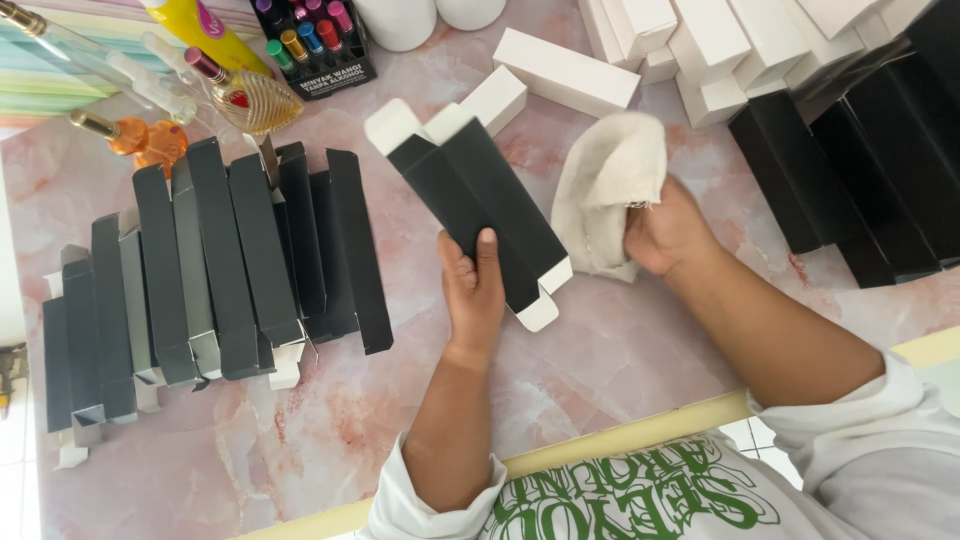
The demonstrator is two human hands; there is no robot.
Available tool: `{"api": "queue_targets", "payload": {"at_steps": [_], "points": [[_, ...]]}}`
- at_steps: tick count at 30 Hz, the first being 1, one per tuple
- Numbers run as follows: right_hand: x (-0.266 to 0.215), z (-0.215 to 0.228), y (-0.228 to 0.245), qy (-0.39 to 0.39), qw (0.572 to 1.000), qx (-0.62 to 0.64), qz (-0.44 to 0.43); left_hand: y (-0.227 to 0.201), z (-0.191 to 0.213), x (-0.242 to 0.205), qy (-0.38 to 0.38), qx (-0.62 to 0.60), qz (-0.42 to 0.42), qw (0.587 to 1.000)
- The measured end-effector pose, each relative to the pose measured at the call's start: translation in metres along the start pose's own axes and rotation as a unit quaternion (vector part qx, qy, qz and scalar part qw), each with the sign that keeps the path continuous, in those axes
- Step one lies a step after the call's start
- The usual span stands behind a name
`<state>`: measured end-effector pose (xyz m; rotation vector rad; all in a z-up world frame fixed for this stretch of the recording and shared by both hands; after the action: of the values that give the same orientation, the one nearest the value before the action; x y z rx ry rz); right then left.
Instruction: Wiping down black perfume boxes with a white cloth to clean and inspect them.
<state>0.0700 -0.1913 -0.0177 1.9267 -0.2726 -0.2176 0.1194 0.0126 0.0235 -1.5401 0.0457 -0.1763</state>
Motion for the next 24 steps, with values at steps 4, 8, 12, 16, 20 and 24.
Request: {"api": "queue_targets", "payload": {"at_steps": [4, 8, 12, 16, 20, 24], "points": [[-0.001, -0.007, 0.002, -0.009, 0.999, -0.008, -0.032, -0.001, -0.015, -0.004, 0.069, 0.140, 0.045, 0.987], [-0.002, -0.010, 0.013, -0.062, 0.997, -0.020, -0.048, 0.008, -0.022, -0.014, 0.199, 0.220, 0.084, 0.951], [0.010, 0.012, 0.040, -0.161, 0.987, 0.007, 0.001, -0.006, -0.029, -0.022, 0.279, 0.281, 0.056, 0.916], [0.021, 0.027, 0.029, -0.140, 0.990, 0.033, 0.003, -0.014, -0.033, -0.025, 0.291, 0.257, 0.069, 0.919], [0.012, 0.012, 0.012, -0.085, 0.996, -0.024, -0.020, 0.002, -0.026, -0.016, 0.258, 0.227, 0.091, 0.935], [0.011, 0.012, 0.020, -0.114, 0.993, -0.014, -0.002, -0.010, -0.025, -0.018, 0.274, 0.192, 0.092, 0.938]]}}
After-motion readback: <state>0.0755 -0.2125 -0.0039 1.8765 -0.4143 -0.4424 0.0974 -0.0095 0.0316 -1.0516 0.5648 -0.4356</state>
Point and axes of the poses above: each hand's wrist, its own x-axis towards the middle knuckle, its own z-axis out of the back of the hand, y = z × x, the point moved 4 cm from there along x, towards the middle knuckle, and after that the axes turned 9 degrees about z, right-handed, at the moved point
